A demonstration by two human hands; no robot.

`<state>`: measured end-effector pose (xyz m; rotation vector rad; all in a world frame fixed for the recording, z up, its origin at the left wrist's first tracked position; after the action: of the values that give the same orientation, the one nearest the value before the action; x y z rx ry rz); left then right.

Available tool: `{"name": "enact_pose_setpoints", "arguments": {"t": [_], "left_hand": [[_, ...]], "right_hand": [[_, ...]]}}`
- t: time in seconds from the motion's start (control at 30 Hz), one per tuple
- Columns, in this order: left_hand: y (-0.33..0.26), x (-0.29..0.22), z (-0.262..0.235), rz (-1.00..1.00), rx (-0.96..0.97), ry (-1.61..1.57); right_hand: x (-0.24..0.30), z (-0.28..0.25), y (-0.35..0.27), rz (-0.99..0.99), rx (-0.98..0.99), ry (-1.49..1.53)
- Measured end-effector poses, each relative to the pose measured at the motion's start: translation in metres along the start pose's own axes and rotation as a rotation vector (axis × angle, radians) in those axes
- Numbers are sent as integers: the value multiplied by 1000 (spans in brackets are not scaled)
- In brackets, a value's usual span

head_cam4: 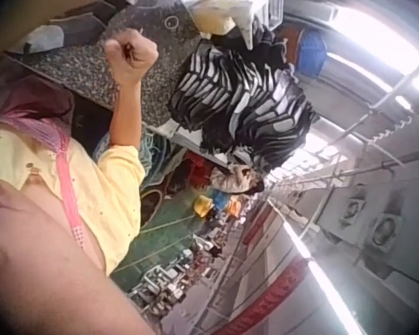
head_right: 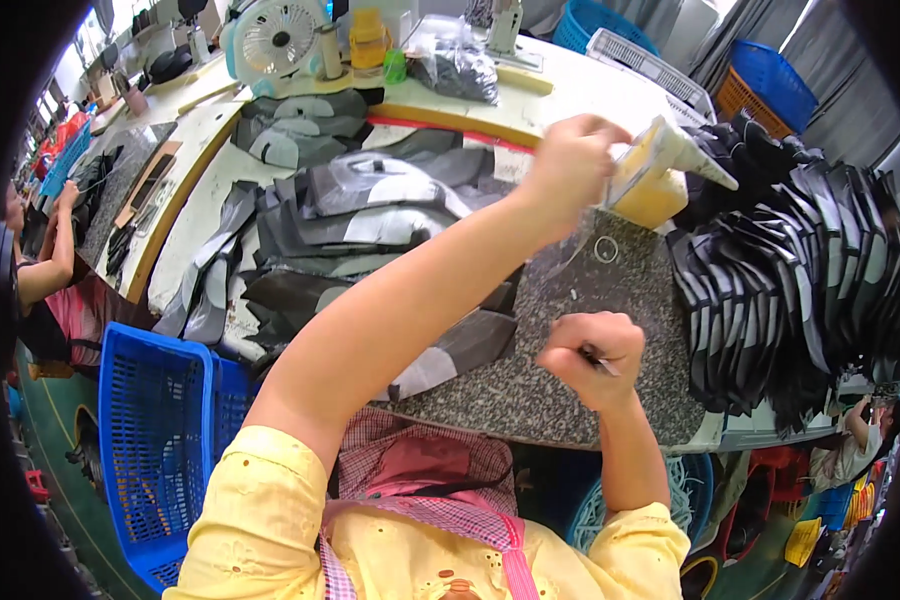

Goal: The recorder is manually trimming excess threads from stitched shoe upper components using clippers and then sorting/stacking them.

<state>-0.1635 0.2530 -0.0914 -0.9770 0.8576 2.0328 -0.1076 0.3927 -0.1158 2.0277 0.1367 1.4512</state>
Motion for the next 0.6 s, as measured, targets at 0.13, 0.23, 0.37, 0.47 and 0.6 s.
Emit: {"name": "enact_pose_setpoints", "arguments": {"t": [0.13,0.23,0.37,0.47,0.6], "left_hand": [[-18,-39,65,177,307,217],[-98,-8,46,-218,467,385],[-187,7,-20,-353,357,408],[-241,-33,-72,-625,308,274],[-275,-63,-123,-595,106,474]], "right_hand": [[20,-91,9,-238,-309,343],[39,-91,29,-143,-282,-60],[-19,25,28,191,813,-319],[-3,10,14,266,800,-183],[-2,40,6,179,500,-124]]}}
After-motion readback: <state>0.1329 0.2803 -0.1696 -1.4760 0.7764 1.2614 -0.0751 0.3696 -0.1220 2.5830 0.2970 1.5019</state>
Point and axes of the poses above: each hand's wrist, its own y-axis towards the middle knuckle, its own z-axis out of the palm, x = y × z, the point moved 6 cm from there along y, towards the middle knuckle, and after that the axes turned 3 degrees about -y, right-handed, at the moved point
